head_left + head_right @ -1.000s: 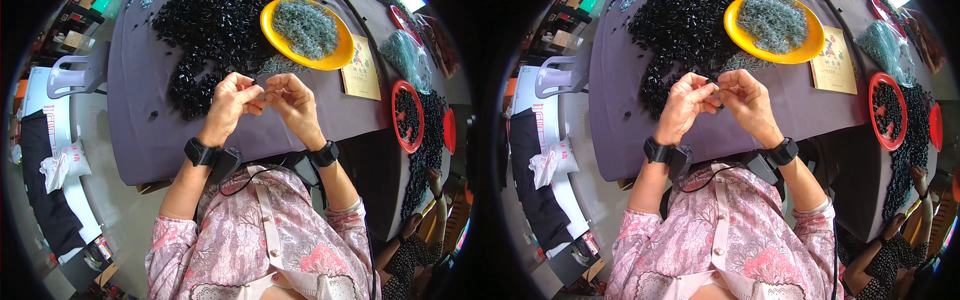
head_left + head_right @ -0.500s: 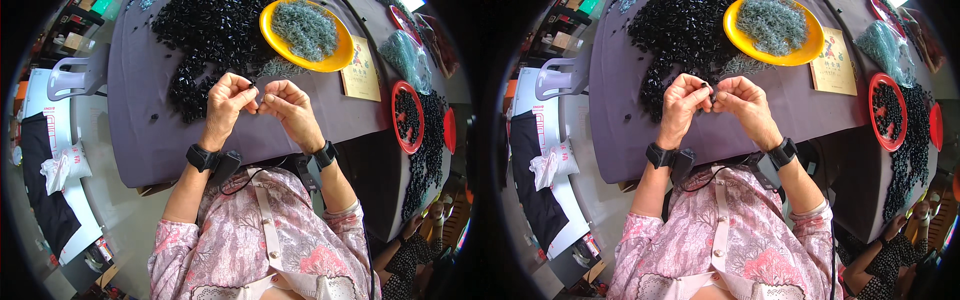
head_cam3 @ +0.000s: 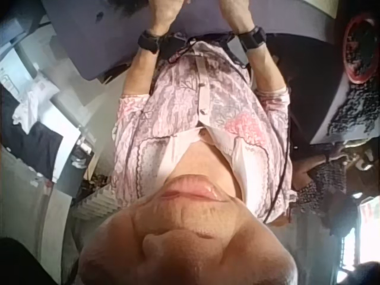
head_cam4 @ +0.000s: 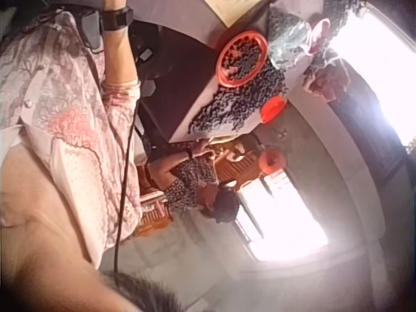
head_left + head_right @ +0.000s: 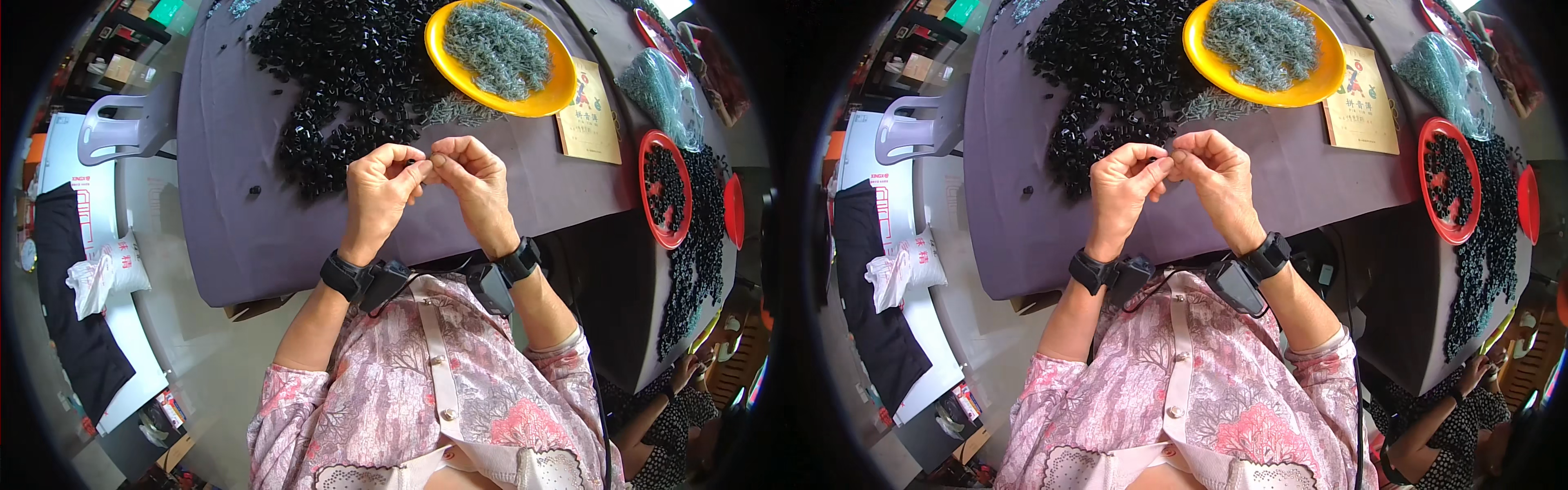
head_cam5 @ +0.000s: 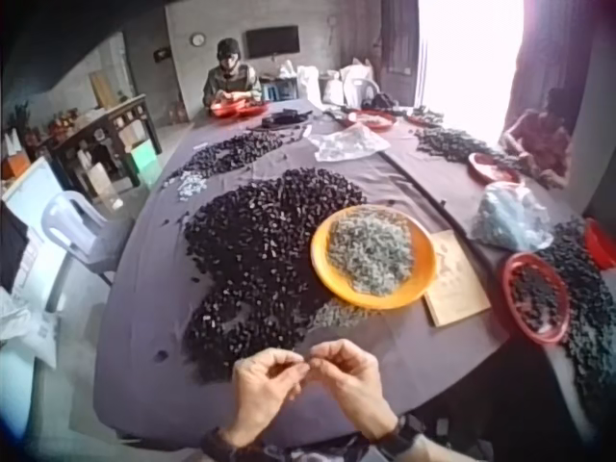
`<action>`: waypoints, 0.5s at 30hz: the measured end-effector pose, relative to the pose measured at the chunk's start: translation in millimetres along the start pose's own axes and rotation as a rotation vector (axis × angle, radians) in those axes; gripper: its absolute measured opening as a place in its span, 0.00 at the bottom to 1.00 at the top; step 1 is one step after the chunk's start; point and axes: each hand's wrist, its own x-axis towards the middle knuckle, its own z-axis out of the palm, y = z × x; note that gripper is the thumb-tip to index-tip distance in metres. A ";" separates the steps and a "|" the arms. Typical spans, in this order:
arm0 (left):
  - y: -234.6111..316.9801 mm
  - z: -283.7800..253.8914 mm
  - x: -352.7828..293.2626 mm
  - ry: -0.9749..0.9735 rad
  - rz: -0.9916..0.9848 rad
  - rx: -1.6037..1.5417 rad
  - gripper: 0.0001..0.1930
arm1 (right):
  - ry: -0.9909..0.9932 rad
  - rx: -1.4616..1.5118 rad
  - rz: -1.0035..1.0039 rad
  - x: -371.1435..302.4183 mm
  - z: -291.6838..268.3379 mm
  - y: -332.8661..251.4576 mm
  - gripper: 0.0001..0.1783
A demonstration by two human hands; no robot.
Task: Sorting and inspecting small black plastic components at a manufacturing workstation.
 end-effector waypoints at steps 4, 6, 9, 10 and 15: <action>-1.9 2.3 -2.1 0.026 0.073 0.127 0.04 | 0.013 -0.045 0.012 -2.6 1.4 -2.2 0.07; -1.3 2.2 -1.6 0.007 0.099 0.170 0.05 | -0.006 0.005 -0.040 -1.9 1.1 -1.8 0.10; -0.7 1.1 0.0 -0.022 0.129 0.219 0.05 | -0.060 0.014 -0.053 0.1 -1.9 -3.3 0.13; -0.4 0.5 0.5 -0.035 0.132 0.226 0.06 | -0.060 0.015 -0.054 0.4 -2.9 -3.2 0.13; 0.2 1.3 6.2 -0.078 -0.026 0.051 0.06 | -0.074 -0.032 -0.025 0.6 -4.8 -5.4 0.13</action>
